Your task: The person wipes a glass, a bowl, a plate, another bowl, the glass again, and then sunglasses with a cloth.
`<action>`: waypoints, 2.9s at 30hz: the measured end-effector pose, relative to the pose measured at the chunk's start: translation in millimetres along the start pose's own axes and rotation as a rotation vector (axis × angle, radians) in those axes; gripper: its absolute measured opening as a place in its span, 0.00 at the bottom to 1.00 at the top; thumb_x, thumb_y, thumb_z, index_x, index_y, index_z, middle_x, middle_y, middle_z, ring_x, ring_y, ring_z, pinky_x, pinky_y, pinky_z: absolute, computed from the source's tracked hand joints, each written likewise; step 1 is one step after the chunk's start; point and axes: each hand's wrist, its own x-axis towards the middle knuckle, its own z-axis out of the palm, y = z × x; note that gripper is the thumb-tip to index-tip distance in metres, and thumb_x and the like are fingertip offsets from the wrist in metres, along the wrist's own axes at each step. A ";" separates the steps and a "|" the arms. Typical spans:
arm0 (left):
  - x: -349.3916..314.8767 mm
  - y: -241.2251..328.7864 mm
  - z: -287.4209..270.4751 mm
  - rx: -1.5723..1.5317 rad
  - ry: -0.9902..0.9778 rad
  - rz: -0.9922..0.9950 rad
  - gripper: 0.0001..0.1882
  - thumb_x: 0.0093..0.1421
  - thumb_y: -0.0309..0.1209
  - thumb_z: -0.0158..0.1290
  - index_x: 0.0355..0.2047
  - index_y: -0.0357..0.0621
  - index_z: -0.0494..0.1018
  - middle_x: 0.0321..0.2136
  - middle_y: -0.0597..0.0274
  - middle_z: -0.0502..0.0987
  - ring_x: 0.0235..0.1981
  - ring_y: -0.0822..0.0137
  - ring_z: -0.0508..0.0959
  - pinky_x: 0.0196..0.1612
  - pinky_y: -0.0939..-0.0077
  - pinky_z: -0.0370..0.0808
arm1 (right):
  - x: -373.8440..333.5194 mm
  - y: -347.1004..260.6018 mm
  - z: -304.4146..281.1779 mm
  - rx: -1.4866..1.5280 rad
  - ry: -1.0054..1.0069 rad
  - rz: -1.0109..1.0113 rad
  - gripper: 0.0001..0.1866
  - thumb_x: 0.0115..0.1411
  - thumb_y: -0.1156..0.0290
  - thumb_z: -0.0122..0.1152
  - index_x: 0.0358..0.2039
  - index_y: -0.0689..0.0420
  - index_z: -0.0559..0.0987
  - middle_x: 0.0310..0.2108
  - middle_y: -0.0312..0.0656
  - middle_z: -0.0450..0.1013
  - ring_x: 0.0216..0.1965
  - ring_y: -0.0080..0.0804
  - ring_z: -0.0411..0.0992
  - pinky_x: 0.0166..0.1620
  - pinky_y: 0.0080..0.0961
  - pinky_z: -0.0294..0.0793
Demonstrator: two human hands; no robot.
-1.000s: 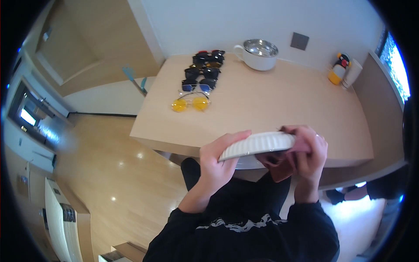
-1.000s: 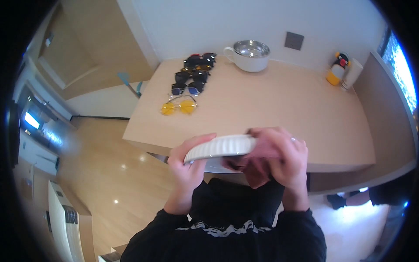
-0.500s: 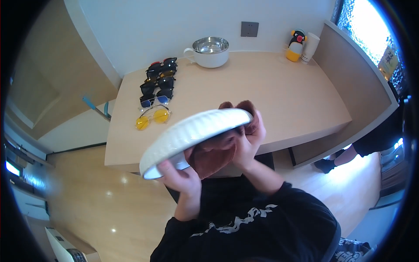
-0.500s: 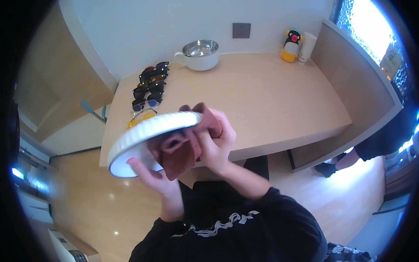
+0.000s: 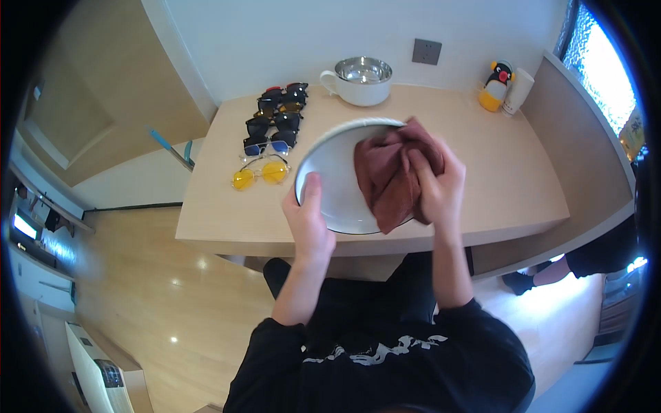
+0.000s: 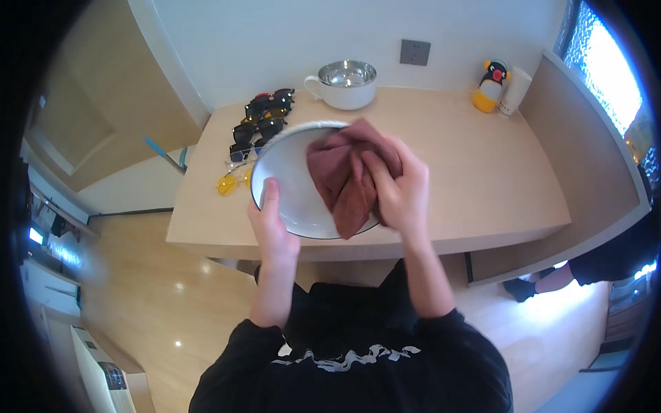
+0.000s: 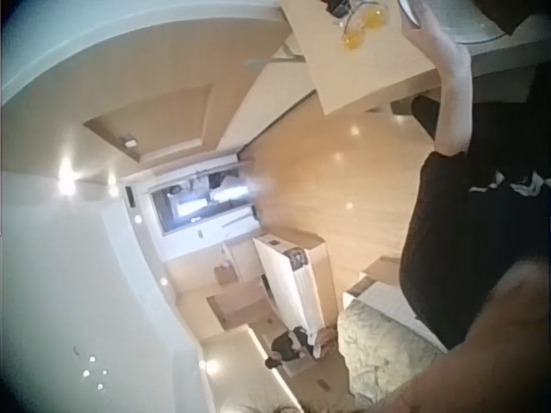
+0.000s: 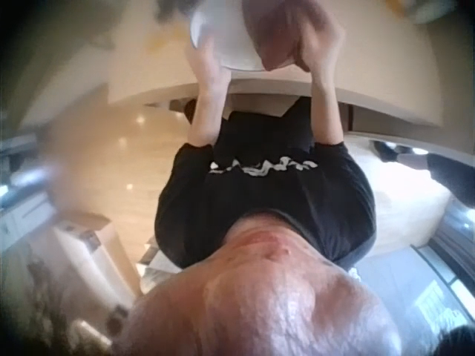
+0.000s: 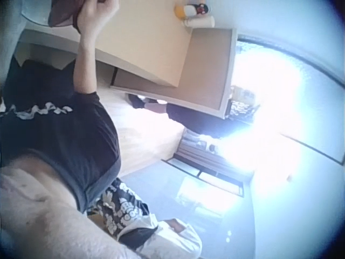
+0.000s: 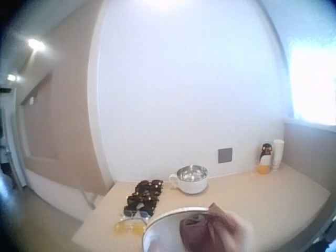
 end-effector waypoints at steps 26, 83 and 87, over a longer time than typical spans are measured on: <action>-0.6 -41.5 -17.6 -0.096 0.337 0.154 0.26 0.64 0.43 0.43 0.55 0.37 0.56 0.49 0.51 0.66 0.50 0.59 0.69 0.51 0.65 0.69 | -65.3 54.7 85.0 0.357 0.320 0.340 0.25 0.63 0.68 0.46 0.58 0.66 0.58 0.56 0.50 0.60 0.57 0.38 0.59 0.58 0.30 0.56; 150.1 -257.7 134.9 0.137 0.049 -0.575 0.17 0.54 0.23 0.36 0.42 0.26 0.67 0.37 0.46 0.72 0.39 0.57 0.74 0.31 0.62 0.73 | -57.1 105.1 -158.5 -0.016 0.304 0.370 0.22 0.62 0.66 0.48 0.54 0.64 0.67 0.53 0.46 0.66 0.54 0.34 0.63 0.57 0.25 0.57; 148.4 -279.1 149.9 0.269 0.043 -0.547 0.17 0.55 0.24 0.36 0.42 0.27 0.67 0.36 0.46 0.73 0.34 0.56 0.76 0.25 0.62 0.72 | -63.1 109.1 -165.3 0.147 0.246 0.288 0.22 0.62 0.67 0.48 0.54 0.66 0.65 0.53 0.46 0.66 0.55 0.31 0.62 0.58 0.25 0.56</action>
